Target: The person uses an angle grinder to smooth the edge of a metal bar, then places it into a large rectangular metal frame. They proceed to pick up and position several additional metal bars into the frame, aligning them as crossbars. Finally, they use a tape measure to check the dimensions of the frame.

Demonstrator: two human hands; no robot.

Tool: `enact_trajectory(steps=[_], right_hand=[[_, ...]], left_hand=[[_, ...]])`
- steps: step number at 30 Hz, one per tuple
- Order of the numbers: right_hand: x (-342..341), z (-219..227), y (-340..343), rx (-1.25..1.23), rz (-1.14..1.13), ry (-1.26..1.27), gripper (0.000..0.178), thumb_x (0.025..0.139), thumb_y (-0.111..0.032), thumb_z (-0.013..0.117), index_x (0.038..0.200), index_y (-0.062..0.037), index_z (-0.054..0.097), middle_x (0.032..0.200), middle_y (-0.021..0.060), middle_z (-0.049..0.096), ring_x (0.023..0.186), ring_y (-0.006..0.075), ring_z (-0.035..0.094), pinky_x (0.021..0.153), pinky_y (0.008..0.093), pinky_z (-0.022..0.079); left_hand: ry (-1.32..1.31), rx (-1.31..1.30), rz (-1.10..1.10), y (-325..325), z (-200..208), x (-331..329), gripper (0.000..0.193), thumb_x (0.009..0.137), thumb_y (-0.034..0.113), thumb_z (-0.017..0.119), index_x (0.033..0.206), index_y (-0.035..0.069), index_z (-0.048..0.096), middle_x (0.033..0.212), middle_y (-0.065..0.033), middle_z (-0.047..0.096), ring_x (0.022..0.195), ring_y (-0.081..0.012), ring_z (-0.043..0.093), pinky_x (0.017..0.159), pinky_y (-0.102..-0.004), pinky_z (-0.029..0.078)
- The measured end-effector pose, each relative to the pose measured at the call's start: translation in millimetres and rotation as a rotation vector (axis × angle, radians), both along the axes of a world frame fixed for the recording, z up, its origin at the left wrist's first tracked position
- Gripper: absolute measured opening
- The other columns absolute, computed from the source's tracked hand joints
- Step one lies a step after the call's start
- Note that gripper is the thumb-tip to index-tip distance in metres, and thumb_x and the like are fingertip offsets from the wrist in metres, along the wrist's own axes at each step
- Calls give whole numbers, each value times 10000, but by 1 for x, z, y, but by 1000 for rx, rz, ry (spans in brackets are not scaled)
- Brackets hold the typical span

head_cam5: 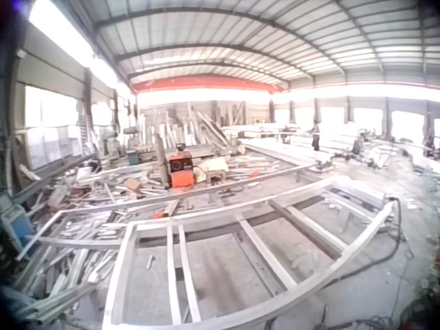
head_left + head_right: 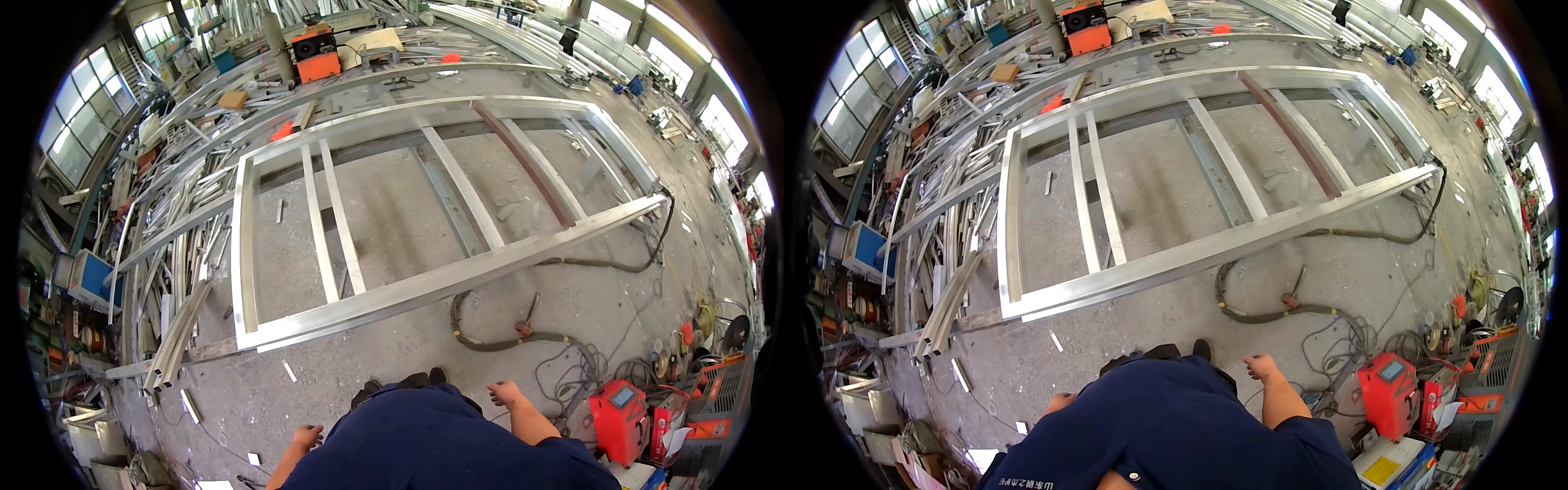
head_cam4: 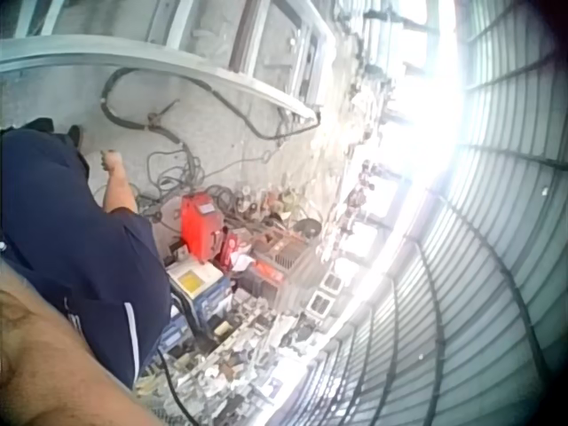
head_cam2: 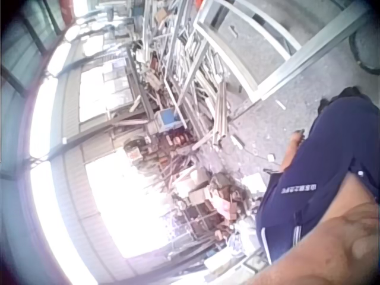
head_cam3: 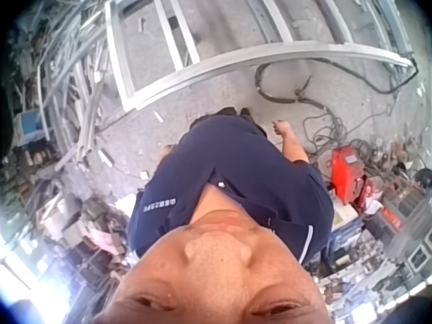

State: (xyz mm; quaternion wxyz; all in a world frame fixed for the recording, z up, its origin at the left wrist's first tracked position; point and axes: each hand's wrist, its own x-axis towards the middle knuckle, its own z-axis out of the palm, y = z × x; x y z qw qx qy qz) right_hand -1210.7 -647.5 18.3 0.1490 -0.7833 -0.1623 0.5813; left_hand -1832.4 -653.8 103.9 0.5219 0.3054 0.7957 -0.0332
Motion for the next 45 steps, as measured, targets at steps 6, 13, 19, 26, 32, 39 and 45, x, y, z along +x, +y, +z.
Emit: enact_trajectory(steps=[6, 13, 19, 26, 32, 39, 45], right_hand=[[-2, 1, 0, 9, 17, 17, 399, 901, -299, 691, 1102, 42, 643, 913, 127, 676, 700, 233, 658, 612, 380, 555], [0, -6, 1, -10, 21, 11, 398, 902, -285, 685, 1121, 44, 640, 944, 142, 685, 718, 247, 662, 635, 385, 569], [-2, -3, 5, 0, 20, 7, 403, 903, -283, 684, 1137, 41, 633, 961, 140, 683, 738, 245, 664, 635, 382, 569], [-2, -8, 5, 3, 23, 17, 374, 903, -278, 689, 1113, 27, 636, 909, 118, 668, 716, 233, 650, 615, 377, 559], [0, -11, 6, 15, 13, 26, 349, 904, -276, 689, 1083, 18, 639, 869, 98, 655, 675, 217, 634, 588, 368, 551], [0, -7, 7, 12, 13, 42, 345, 899, -273, 694, 1078, 17, 639, 865, 98, 654, 675, 219, 635, 587, 370, 552], [-1, -3, 7, -3, -3, 8, 387, 893, -263, 707, 1130, 32, 626, 902, 124, 671, 719, 243, 662, 613, 390, 567]], left_hand=[[-27, 19, -43, 1, -12, -9, 485, 903, 366, 669, 1184, -29, 651, 951, -163, 734, 722, -237, 700, 591, -336, 500], [0, -1, -46, -1, -12, -7, 492, 906, 374, 663, 1193, -26, 654, 970, -163, 740, 750, -231, 713, 598, -334, 509], [12, -29, -44, -6, -9, -5, 506, 913, 391, 652, 1210, -18, 652, 1003, -150, 745, 783, -219, 724, 610, -333, 516], [23, -28, -67, -8, -9, -4, 511, 913, 400, 653, 1206, -18, 658, 1001, -146, 746, 781, -216, 725, 612, -332, 516], [14, -35, -69, -5, -6, 0, 486, 916, 396, 651, 1178, -13, 673, 995, -139, 747, 777, -209, 722, 611, -332, 516], [1, -34, -88, -7, -18, -4, 485, 910, 398, 657, 1175, -7, 675, 989, -136, 748, 768, -203, 723, 602, -330, 514], [6, -4, -70, -5, -18, -2, 490, 905, 393, 659, 1169, -18, 674, 967, -140, 749, 748, -206, 725, 583, -325, 509]])
